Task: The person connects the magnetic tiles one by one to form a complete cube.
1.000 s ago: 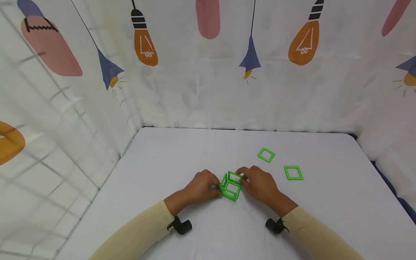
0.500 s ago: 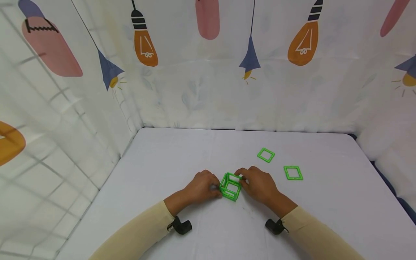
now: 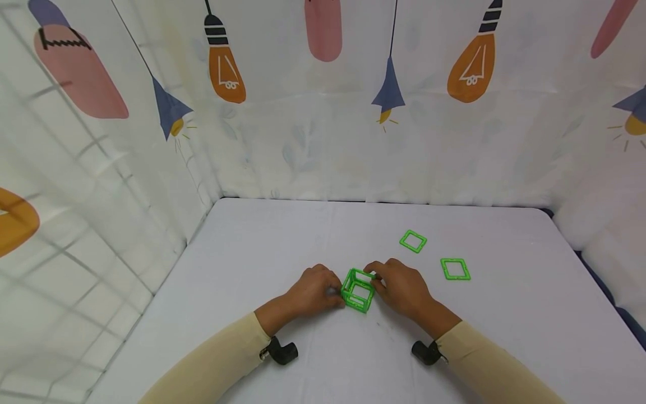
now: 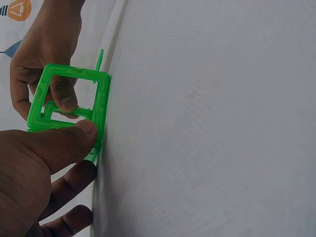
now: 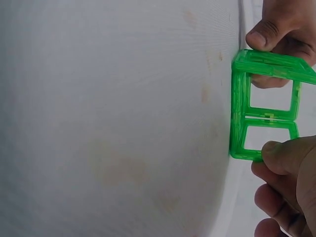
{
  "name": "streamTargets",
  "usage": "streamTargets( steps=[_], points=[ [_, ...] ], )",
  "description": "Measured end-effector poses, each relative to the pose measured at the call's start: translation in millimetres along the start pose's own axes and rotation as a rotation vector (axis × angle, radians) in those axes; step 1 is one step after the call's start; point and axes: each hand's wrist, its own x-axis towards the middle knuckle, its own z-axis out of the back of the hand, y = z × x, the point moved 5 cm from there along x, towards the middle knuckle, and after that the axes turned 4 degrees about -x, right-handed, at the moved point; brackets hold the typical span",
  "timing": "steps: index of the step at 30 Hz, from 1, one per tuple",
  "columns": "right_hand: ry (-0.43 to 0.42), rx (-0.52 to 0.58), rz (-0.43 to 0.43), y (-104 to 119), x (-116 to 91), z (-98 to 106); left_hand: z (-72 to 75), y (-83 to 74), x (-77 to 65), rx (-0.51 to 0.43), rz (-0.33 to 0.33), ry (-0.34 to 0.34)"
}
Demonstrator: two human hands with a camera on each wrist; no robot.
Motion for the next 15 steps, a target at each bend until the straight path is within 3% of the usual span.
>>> streamTargets(
  steps=[9, 15],
  points=[
    [-0.021, -0.002, 0.008, 0.7, -1.6, 1.0, -0.3, 0.2, -0.1, -0.007, -0.003, 0.002],
    [0.035, -0.003, -0.047, -0.1, -2.4, -0.1, -1.4, 1.6, 0.4, -0.003, -0.001, 0.007]
  ],
)
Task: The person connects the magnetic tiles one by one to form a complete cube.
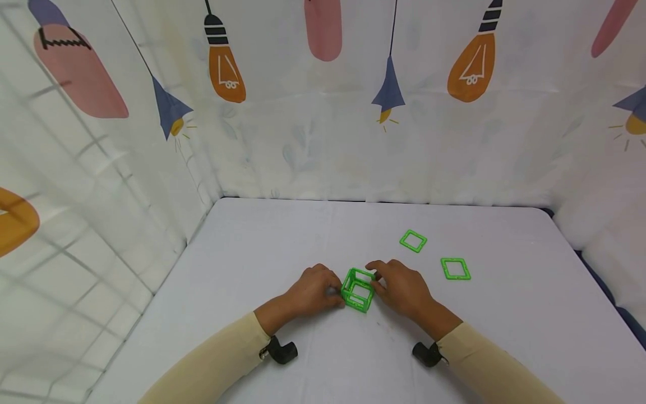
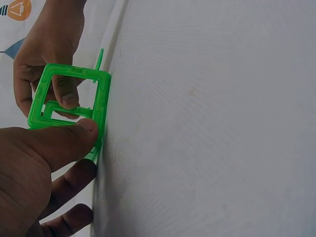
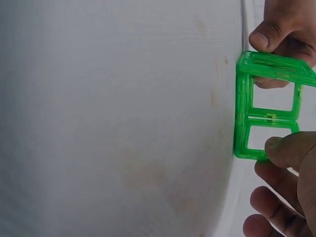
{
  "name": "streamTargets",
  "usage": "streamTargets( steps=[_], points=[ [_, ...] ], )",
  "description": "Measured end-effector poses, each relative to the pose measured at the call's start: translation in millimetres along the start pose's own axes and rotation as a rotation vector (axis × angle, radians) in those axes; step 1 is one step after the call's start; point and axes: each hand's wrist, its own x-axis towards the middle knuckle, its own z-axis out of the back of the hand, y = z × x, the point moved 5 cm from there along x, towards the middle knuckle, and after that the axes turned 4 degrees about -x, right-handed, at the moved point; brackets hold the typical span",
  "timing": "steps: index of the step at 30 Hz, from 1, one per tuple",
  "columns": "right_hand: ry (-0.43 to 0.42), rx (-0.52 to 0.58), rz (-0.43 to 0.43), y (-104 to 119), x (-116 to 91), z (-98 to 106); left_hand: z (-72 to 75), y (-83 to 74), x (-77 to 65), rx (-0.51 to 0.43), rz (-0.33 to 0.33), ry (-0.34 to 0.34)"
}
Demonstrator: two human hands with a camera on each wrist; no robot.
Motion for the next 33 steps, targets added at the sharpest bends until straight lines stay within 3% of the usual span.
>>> streamTargets(
  steps=[19, 33],
  points=[
    [0.240, 0.130, -0.158, 2.4, -19.1, -3.5, -0.2, -2.2, -1.9, 0.031, 0.012, 0.024],
    [0.192, 0.090, -0.144, 7.5, -18.5, -7.9, -3.1, -1.0, -3.4, 0.004, 0.028, 0.040]
  ],
)
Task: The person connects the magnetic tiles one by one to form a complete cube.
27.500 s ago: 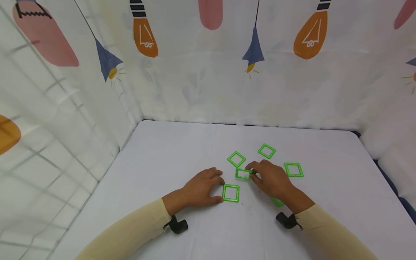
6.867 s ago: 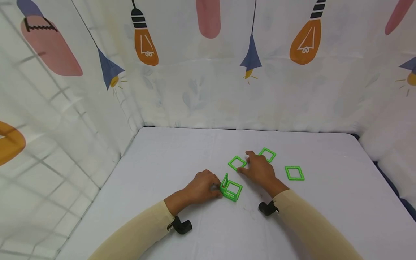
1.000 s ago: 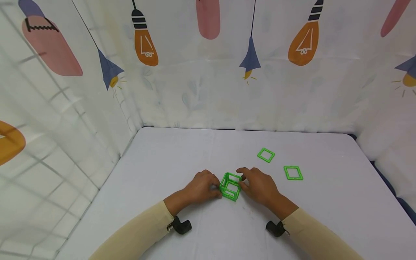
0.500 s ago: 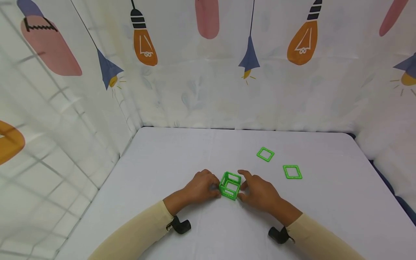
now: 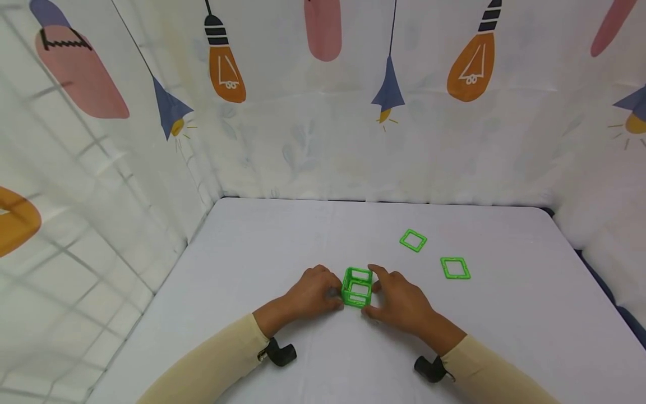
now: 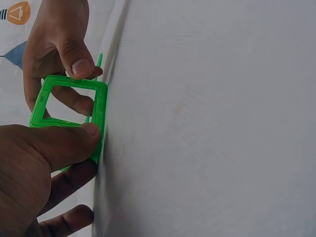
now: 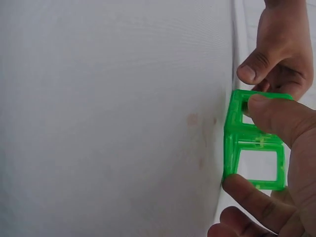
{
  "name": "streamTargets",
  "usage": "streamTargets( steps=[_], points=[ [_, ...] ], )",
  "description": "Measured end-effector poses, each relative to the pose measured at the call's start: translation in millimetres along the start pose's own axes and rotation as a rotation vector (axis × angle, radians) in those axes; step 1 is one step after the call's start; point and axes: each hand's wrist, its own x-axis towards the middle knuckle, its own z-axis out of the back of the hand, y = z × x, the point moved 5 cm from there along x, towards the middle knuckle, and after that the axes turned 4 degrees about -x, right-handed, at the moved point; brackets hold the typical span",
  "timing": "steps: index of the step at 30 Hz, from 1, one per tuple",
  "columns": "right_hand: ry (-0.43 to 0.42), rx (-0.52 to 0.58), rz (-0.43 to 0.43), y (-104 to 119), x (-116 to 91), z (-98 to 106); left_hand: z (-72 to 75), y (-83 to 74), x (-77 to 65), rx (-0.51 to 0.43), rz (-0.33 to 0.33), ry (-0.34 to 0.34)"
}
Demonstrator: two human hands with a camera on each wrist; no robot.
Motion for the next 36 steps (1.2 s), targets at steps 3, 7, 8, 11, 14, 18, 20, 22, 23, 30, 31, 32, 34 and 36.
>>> streamTargets(
  steps=[3, 7, 8, 11, 14, 18, 20, 22, 23, 30, 31, 32, 34, 36],
  points=[
    [-0.024, 0.005, 0.003, 0.4, 1.5, -1.0, -0.8, 0.0, -0.9, 0.006, 0.000, 0.004],
    [-0.053, 0.011, 0.015, 1.4, 2.2, -1.1, -1.1, -1.4, -2.6, 0.013, -0.004, 0.013],
    [-0.058, 0.012, 0.017, 1.5, 2.3, -1.1, -0.8, -1.9, -3.0, 0.015, -0.008, 0.014],
    [-0.064, 0.010, 0.019, 0.9, 2.7, -1.1, 0.0, -2.8, -4.2, 0.015, -0.013, 0.012],
    [-0.058, 0.013, 0.019, -0.1, 3.6, -1.4, 1.4, -1.7, -5.3, 0.026, -0.012, -0.010],
    [-0.046, 0.022, 0.020, -1.6, 5.2, -2.1, 3.5, 2.4, -5.9, 0.042, 0.019, -0.050],
    [-0.039, 0.031, 0.021, -2.6, 6.0, -2.5, 4.3, 4.2, -5.9, 0.040, 0.042, -0.060],
    [-0.033, 0.039, 0.023, -3.5, 6.9, -2.6, 4.7, 5.5, -5.5, 0.033, 0.062, -0.063],
    [-0.028, 0.044, 0.022, -4.1, 7.3, -2.8, 4.8, 5.8, -5.4, 0.031, 0.069, -0.063],
    [0.000, 0.074, 0.027, -5.8, 10.6, -3.0, 5.9, 5.0, -4.6, 0.031, 0.090, -0.064],
    [0.005, 0.083, 0.031, -5.8, 11.1, -2.9, 5.6, 5.1, -4.5, 0.031, 0.089, -0.064],
    [0.009, 0.093, 0.035, -5.7, 11.7, -2.6, 5.3, 5.0, -4.4, 0.031, 0.086, -0.063],
    [0.015, 0.104, 0.049, -5.3, 12.9, -2.1, 4.4, 5.0, -4.0, 0.030, 0.074, -0.064],
    [0.022, 0.109, 0.062, -5.2, 14.4, -1.7, 3.7, 4.7, -3.8, 0.028, 0.057, -0.065]
  ],
)
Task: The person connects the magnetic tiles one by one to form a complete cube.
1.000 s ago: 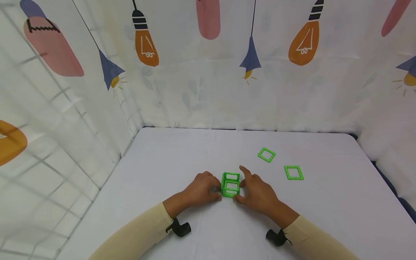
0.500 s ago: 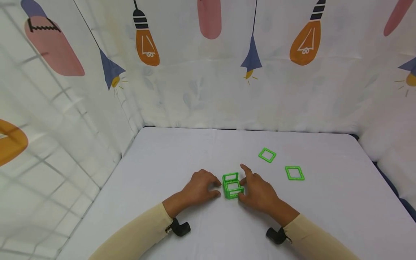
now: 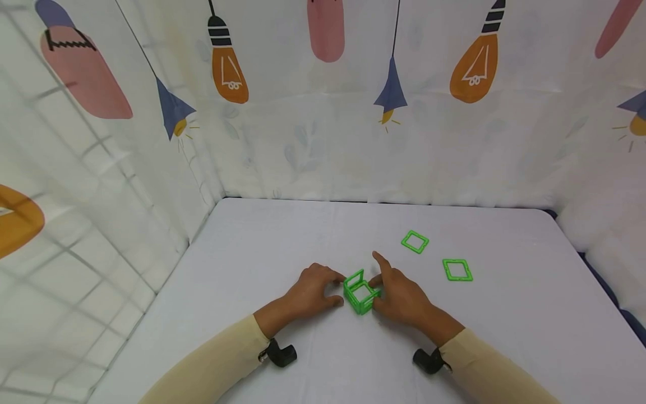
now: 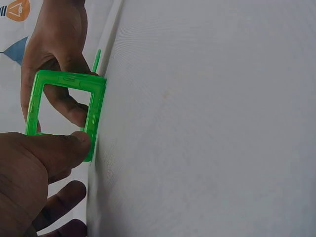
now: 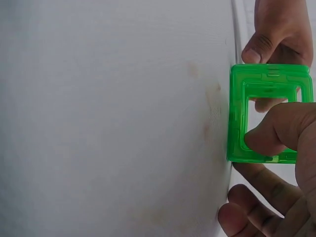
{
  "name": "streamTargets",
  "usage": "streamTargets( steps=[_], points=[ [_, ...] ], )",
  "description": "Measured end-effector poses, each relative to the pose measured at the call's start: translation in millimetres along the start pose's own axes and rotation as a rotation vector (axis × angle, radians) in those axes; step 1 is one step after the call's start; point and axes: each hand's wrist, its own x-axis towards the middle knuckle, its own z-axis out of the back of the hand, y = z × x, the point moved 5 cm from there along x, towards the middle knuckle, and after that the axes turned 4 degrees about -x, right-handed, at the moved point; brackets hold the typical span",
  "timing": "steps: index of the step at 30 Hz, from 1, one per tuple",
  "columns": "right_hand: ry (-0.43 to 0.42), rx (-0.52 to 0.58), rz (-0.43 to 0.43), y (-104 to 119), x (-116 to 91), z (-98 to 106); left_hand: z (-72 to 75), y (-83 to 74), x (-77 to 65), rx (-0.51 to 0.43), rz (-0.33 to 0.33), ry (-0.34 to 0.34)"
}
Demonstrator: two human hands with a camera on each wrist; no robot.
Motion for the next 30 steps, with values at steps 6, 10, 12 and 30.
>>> streamTargets(
  steps=[6, 10, 12, 30],
  points=[
    [0.037, 0.035, 0.025, -1.9, 3.9, -1.5, -1.8, -1.2, 0.5, -0.005, -0.032, 0.009],
    [0.054, 0.048, 0.052, -1.8, 5.7, -1.8, -3.1, -1.7, 0.0, -0.021, -0.041, 0.020],
    [0.061, 0.053, 0.058, -1.8, 6.8, -1.9, -3.3, -2.1, -0.2, -0.025, -0.043, 0.023],
    [0.078, 0.050, 0.047, -7.0, 8.8, 6.8, -3.6, -1.9, 0.0, -0.089, -0.035, 0.045]
  ],
)
